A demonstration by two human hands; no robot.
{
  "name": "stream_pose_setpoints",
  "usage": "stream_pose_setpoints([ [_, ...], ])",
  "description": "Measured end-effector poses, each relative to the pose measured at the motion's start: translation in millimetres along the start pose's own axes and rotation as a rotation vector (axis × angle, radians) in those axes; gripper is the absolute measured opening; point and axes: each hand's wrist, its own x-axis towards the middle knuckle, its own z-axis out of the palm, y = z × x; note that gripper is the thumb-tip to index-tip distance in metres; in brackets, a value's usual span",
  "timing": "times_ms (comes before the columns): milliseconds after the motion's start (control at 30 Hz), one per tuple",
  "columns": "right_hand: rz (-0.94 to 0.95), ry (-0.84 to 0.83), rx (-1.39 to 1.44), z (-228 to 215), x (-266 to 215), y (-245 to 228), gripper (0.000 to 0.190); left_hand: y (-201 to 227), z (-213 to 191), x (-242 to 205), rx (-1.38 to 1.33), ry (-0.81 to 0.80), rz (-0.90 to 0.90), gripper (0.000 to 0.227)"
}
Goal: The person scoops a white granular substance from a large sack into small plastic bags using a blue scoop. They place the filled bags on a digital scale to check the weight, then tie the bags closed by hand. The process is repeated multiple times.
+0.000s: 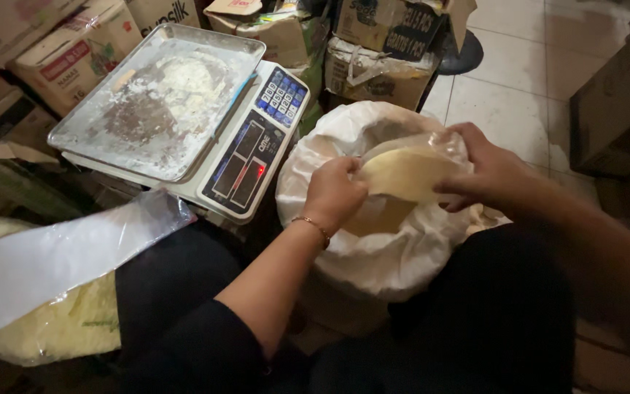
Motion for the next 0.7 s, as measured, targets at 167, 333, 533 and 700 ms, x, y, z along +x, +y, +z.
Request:
stream_pose_setpoints([
  [167,0.048,0.041,-0.266,5.3,-3.5,-37.1,0.084,11.1,1.1,-2.7,0.051,0.073,-0.013,0.026],
  [333,0.058,0.02,-0.361,7.9,-4.4,-66.1,0.083,19.6,-2.4,-4.1,0.085,0.119,0.037,0.022],
  [533,0.05,0.026,-0.542,8.0,-7.6,-91.6,0.093,28.0,-6.1,-7.3,0.044,0.048,-0.13,0.029],
  [700,0.035,-0.012,-0.628,6.6,-1.8,-101.4,0.093,23.5,-9.0,-7.3,0.045,0.003,-0.172,0.037],
])
